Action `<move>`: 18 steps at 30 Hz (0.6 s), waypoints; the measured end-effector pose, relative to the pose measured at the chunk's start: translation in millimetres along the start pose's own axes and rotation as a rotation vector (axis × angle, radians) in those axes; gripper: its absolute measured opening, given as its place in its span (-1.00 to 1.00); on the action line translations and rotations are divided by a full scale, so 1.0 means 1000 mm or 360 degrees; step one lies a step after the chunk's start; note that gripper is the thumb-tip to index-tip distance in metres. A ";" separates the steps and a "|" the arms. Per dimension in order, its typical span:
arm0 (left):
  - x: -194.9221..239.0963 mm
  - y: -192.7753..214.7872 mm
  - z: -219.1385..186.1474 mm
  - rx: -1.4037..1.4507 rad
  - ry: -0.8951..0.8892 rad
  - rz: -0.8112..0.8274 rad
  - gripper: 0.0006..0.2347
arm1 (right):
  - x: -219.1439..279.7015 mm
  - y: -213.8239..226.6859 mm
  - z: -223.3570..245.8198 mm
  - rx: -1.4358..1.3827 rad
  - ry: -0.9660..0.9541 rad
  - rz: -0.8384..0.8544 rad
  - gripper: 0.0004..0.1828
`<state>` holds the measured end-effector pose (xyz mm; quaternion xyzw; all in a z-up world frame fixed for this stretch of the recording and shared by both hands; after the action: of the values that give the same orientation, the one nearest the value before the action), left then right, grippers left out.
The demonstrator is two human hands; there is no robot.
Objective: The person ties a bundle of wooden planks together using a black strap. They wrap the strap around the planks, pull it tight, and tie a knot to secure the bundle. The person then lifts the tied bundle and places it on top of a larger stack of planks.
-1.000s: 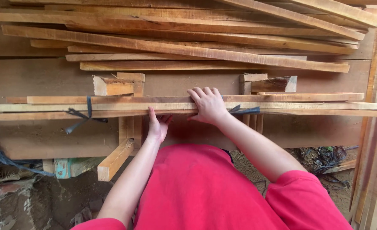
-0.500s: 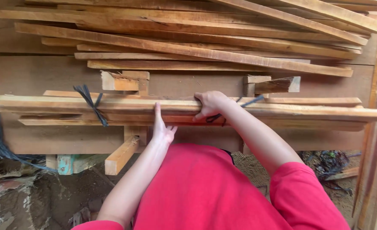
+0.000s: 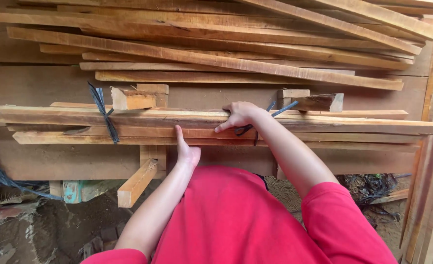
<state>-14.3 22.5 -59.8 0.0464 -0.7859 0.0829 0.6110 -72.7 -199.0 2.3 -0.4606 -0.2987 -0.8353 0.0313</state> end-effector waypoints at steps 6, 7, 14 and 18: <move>0.041 0.001 -0.006 -0.0047 0.0066 -0.0202 -0.07 | 0.014 -0.027 0.003 -0.0305 -0.0097 0.0232 0.01; 0.040 0.003 -0.008 -0.0053 0.0079 -0.0233 -0.07 | 0.008 -0.032 0.000 -0.0317 -0.0104 0.0264 0.01; -0.011 0.025 0.002 -0.0025 -0.0081 -0.0079 -0.15 | 0.014 -0.007 -0.004 0.0310 0.0151 -0.0473 0.04; 0.005 0.022 0.002 0.0085 -0.0137 -0.0072 -0.20 | 0.082 -0.013 0.025 0.0687 0.0323 -0.0975 0.42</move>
<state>-20.9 44.3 -57.4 0.0841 -0.8076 0.0879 0.5770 -105.0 -156.5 70.9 -0.2478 -0.5868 -0.7651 -0.0941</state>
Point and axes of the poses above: each hand's wrist, its own x-axis away from the middle knuckle, its own y-axis out of the back of the hand, z = x × y, the point moved 10 cm from there along -x, towards the middle knuckle, and after that the axes turned 9 degrees about -z, right-handed, at the moved point
